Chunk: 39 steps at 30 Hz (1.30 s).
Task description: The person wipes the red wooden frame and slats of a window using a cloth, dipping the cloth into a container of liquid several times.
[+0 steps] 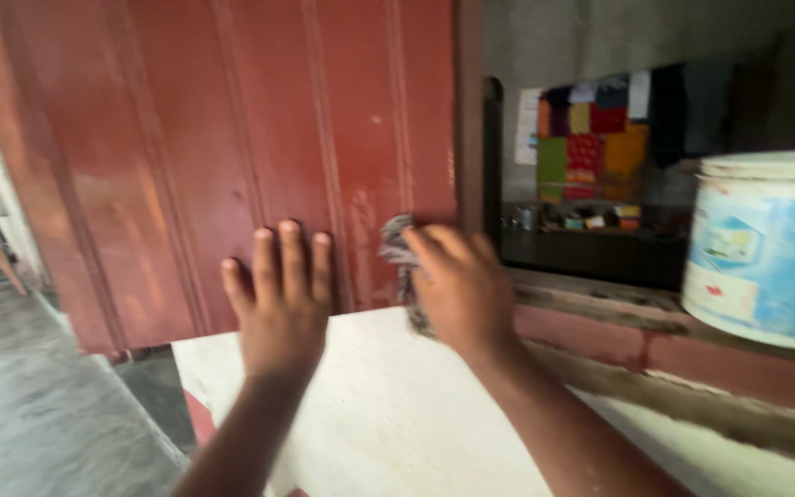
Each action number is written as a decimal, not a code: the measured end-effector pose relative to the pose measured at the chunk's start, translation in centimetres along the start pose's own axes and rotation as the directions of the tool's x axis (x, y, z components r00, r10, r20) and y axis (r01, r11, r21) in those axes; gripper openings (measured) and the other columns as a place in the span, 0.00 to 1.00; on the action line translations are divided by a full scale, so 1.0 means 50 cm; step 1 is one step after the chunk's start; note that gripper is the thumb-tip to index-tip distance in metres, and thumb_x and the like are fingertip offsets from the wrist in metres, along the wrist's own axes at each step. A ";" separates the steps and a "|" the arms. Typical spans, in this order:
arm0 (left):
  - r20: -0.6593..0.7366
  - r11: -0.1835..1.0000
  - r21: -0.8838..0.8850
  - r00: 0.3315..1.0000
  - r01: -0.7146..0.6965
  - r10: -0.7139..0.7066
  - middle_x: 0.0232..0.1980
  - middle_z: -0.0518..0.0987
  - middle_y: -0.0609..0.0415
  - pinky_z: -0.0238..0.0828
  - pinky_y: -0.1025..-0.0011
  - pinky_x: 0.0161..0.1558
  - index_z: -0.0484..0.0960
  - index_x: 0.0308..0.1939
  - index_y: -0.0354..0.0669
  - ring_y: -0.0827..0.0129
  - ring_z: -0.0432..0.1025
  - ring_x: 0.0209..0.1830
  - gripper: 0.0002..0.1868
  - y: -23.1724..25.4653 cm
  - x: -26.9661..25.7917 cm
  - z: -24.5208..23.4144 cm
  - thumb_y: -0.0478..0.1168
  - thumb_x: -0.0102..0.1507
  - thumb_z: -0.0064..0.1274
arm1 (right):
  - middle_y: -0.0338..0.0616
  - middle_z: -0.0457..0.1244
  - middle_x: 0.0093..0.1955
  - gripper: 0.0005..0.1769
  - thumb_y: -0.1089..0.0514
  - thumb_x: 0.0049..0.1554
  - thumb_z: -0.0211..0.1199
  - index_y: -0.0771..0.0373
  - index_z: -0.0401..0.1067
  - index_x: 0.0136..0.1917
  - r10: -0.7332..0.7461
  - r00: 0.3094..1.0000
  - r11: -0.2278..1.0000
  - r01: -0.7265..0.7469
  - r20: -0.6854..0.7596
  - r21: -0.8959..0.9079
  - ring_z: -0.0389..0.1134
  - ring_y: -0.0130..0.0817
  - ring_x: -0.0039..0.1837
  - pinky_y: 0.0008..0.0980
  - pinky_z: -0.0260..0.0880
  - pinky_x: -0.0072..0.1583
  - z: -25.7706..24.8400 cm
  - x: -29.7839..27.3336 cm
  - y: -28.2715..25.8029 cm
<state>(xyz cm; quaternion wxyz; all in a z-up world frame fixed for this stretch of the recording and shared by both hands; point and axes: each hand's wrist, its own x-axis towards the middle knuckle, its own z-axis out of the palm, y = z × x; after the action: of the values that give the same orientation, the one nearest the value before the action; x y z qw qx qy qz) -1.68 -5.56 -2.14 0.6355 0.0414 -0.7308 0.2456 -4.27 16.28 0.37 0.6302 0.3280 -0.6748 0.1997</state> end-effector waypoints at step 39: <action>0.136 1.000 0.002 0.991 0.022 -0.022 0.77 0.61 0.43 0.49 0.29 0.67 0.62 0.74 0.49 0.44 0.57 0.76 0.33 0.010 0.006 -0.014 0.44 0.63 0.43 | 0.38 0.67 0.60 0.26 0.59 0.51 0.69 0.52 0.76 0.64 0.174 0.984 0.985 -0.173 0.039 -0.027 0.70 0.40 0.57 0.38 0.73 0.53 0.021 0.047 -0.015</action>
<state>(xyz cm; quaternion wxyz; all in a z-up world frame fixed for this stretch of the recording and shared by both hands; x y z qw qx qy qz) -1.27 -4.74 -1.98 0.5870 0.0661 -0.7718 0.2353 -4.48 14.58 2.46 0.6004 0.2648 -0.7157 0.2392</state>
